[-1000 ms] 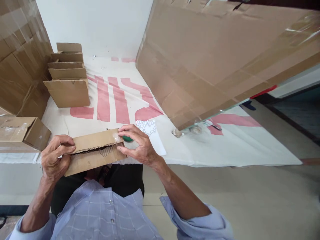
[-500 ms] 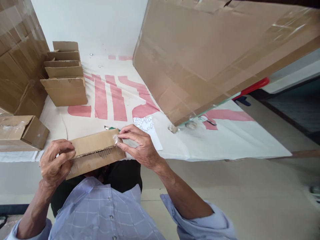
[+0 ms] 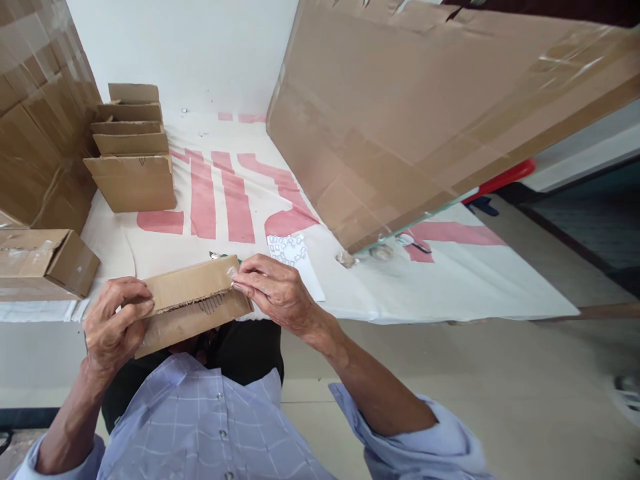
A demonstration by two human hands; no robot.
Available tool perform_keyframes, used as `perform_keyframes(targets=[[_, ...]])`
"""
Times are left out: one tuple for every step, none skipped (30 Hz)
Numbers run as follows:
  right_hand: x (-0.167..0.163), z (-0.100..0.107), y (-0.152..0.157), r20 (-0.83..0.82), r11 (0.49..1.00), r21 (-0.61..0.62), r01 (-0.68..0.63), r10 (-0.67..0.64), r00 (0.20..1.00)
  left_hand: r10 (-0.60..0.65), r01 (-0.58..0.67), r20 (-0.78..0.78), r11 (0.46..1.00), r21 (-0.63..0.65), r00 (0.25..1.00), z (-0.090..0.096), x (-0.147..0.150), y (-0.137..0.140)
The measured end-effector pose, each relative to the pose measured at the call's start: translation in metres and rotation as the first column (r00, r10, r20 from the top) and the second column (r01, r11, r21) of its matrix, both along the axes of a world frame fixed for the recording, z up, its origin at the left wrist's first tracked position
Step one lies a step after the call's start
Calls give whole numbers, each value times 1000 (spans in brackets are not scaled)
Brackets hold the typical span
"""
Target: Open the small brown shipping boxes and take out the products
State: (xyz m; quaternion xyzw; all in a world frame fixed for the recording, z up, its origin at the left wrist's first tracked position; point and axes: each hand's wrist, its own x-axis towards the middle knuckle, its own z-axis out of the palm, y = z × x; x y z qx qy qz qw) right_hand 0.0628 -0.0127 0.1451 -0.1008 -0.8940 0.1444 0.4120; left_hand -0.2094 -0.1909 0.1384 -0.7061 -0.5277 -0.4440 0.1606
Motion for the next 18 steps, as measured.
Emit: perform_keyframes(targets=[[0,0,1,-9,1000,29,-11,11,1000,-1,1,3,1000,-1,1000,0,0,0],[-1,-1,2,-14,998,56,-21,22,1000,-2,2,7,1000,-1,1000,-1,-1,0],[-1,-2,3,-11,996,80,-30,31,999,-4,4,10,1000,-4,1000,-1,-1,0],[-1,-3,5,1,994,102,-36,36,999,-6,6,16,1000,-4,1000,-1,-1,1],[-1,-4,6,23,992,124,-38,36,999,-9,9,21,1000,-3,1000,-1,-1,1],[-2,-5,8,52,988,147,-39,32,998,-12,13,25,1000,-2,1000,-1,-1,2],[-2,-6,9,80,984,174,-39,25,997,-14,14,28,1000,-1,1000,0,-1,3],[-2,-7,10,102,978,205,-37,16,995,-14,14,27,1000,2,1000,1,-1,3],[-3,-8,11,115,971,238,-34,7,993,-15,15,25,1000,6,1000,1,-1,4],[-4,-8,11,118,962,271,-34,1,993,-16,16,22,1000,12,1000,2,-1,5],[-4,-8,12,114,953,301,-36,1,993,-19,18,20,1000,16,1000,3,-1,6],[-5,-8,12,110,945,323,-38,2,994,-22,22,19,1000,20,1000,3,0,6],[-6,-7,13,107,942,332,-40,4,994,-26,26,18,999,24,1000,4,-1,7],[-6,-5,13,109,944,327,-44,9,994,-29,29,17,999,28,999,4,-1,7],[-7,-3,14,112,950,309,-54,20,994,-32,31,18,999,29,999,4,-1,7],[-7,-2,15,113,956,284,-69,38,993,-36,35,17,999,31,999,4,-1,7],[-7,0,16,112,962,257,-89,62,992,-41,40,16,999,30,999,3,-1,8],[-7,2,18,109,967,230,-111,88,990,-44,44,16,999,29,999,3,-2,8]])
